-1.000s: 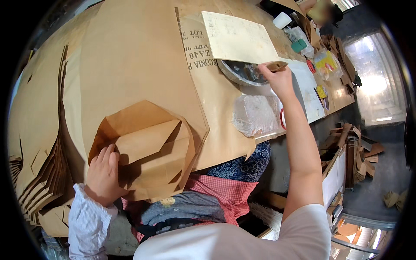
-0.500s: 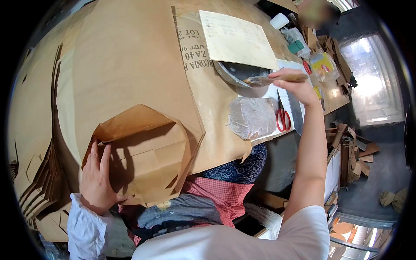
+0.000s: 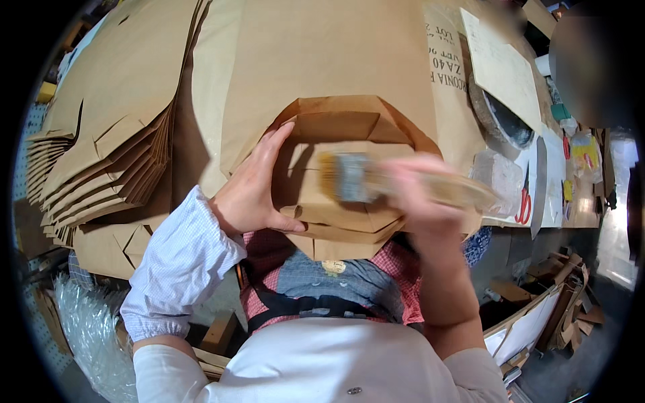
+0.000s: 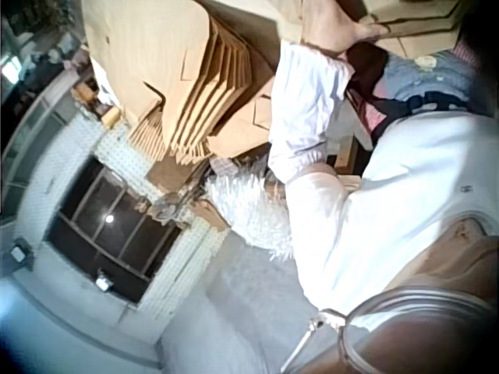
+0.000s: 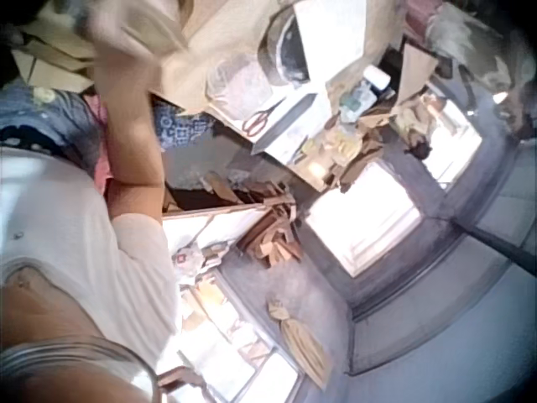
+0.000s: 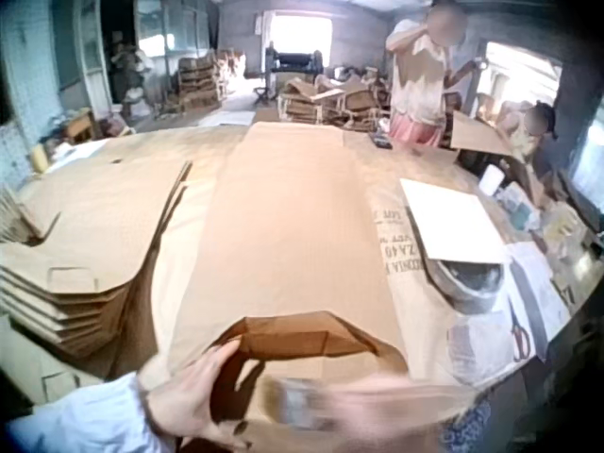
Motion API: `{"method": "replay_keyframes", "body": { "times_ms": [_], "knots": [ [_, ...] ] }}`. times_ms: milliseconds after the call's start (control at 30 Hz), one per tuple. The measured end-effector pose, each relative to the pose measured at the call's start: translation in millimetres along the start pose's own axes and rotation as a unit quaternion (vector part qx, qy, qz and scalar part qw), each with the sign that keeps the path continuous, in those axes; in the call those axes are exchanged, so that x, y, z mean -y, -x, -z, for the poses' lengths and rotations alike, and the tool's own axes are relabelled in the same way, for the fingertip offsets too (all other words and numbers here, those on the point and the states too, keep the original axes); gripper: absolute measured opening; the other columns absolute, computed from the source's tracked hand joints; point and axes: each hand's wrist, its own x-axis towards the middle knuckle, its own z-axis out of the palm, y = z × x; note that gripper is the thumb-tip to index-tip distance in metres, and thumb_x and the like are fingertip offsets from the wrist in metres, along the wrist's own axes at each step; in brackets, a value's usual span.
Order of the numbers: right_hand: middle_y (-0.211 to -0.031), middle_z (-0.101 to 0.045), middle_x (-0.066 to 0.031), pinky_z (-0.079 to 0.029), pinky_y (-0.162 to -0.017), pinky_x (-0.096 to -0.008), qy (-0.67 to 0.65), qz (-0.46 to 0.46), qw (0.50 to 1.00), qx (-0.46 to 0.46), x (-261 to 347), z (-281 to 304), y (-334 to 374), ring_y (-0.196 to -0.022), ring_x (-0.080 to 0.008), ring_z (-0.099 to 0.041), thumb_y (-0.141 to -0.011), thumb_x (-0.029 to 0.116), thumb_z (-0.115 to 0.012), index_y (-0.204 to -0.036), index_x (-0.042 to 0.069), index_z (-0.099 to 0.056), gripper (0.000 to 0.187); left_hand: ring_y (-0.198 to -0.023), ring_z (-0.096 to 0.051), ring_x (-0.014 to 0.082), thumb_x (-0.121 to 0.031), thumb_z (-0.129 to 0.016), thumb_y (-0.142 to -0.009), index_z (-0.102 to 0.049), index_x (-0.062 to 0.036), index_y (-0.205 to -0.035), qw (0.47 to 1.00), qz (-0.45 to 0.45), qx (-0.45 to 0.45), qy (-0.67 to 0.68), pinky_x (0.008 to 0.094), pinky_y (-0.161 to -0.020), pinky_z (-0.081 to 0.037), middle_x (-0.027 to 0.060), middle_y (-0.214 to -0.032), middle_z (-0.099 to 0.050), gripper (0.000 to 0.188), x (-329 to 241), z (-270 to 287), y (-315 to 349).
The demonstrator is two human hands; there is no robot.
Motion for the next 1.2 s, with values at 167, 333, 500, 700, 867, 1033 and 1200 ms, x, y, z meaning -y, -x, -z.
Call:
{"method": "replay_keyframes", "body": {
  "times_ms": [167, 333, 500, 700, 867, 1033, 1200],
  "knots": [
    [-0.07, -0.06, 0.0006, -0.044, -0.058, -0.0252, -0.032, -0.158, 0.985, 0.058, -54.6, -72.0, -18.1, -0.067, -0.0056, -0.055, -0.088, 0.011, -0.061, -0.082, 0.001, -0.062, 0.011, -0.138, -0.023, 0.0374, -0.025, -0.094, -0.044, -0.011, -0.0002, -0.146, 1.0, 0.005, -0.009, 0.026, 0.041, -0.114, -0.023, 0.0225, -0.147, -0.023, 0.134, 2.4, -9.1, -0.8],
    [-0.066, -0.06, -0.0001, -0.046, -0.057, -0.0261, 0.001, -0.227, 0.963, 0.142, -44.5, -66.6, 0.3, -0.063, -0.0071, -0.055, -0.084, 0.012, -0.066, -0.081, 0.003, -0.064, 0.01, -0.134, -0.03, 0.0409, -0.022, -0.092, -0.047, -0.017, -0.0015, -0.145, 1.0, -0.002, -0.023, 0.02, 0.0421, -0.11, -0.029, 0.0254, -0.142, -0.029, 0.125, -1.7, -11.3, -3.4],
    [-0.075, -0.066, -0.0079, -0.05, -0.064, -0.0254, 0.19, -0.006, 0.982, -0.009, -5.3, 5.3, -7.9, -0.069, -0.0146, -0.064, -0.079, 0.0, -0.065, -0.083, 0.003, -0.066, 0.005, -0.13, -0.034, 0.0425, -0.02, -0.09, -0.049, -0.021, -0.0012, -0.142, 1.0, -0.012, -0.027, 0.006, 0.0425, -0.107, -0.034, 0.0259, -0.139, -0.031, 0.118, -1.0, -9.6, -2.2],
    [-0.074, -0.066, -0.0128, -0.05, -0.062, -0.0294, 0.354, 0.014, 0.931, 0.084, -20.1, 33.5, 6.0, -0.067, -0.0228, -0.066, -0.075, 0.0, -0.066, -0.08, 0.002, -0.066, 0.006, -0.134, -0.028, 0.0395, -0.02, -0.089, -0.05, -0.019, -0.0018, -0.143, 0.999, 0.038, -0.008, 0.013, 0.0405, -0.111, -0.028, 0.0224, -0.144, -0.027, 0.118, 1.0, -12.4, -2.3],
    [-0.076, -0.068, -0.0079, -0.05, -0.06, -0.0251, 0.252, -0.014, 0.967, 0.016, 17.8, 53.8, 5.4, -0.065, -0.0154, -0.064, -0.079, -0.001, -0.064, -0.079, 0.003, -0.066, 0.004, -0.126, -0.041, 0.0408, -0.028, -0.086, -0.055, -0.049, 0.005, -0.117, 0.999, 0.012, -0.013, -0.043, 0.0398, -0.105, -0.036, 0.0259, -0.135, -0.042, 0.079, 1.8, -4.8, 3.7],
    [-0.077, -0.065, -0.0105, -0.048, -0.061, -0.032, 0.259, 0.203, 0.896, 0.297, 6.1, 32.1, -18.1, -0.068, -0.0248, -0.062, -0.08, 0.006, -0.065, -0.095, 0.002, -0.065, 0.015, -0.112, -0.053, 0.0431, -0.03, -0.081, -0.056, -0.063, 0.009, -0.074, 0.972, -0.008, 0.088, -0.219, 0.04, -0.097, -0.044, 0.0308, -0.125, -0.053, 0.047, -2.1, 2.3, 9.7],
    [-0.074, -0.062, -0.0114, -0.045, -0.058, -0.0349, 0.237, 0.234, 0.876, 0.348, -26.7, -13.6, -32.8, -0.065, -0.0275, -0.058, -0.073, 0.009, -0.074, -0.099, 0.003, -0.068, 0.028, -0.113, -0.052, 0.0432, -0.029, -0.081, -0.054, -0.061, 0.0098, -0.078, 0.985, -0.01, 0.078, -0.156, 0.0404, -0.096, -0.044, 0.0327, -0.124, -0.052, 0.049, 5.2, 4.8, 9.3]
  ]
}}
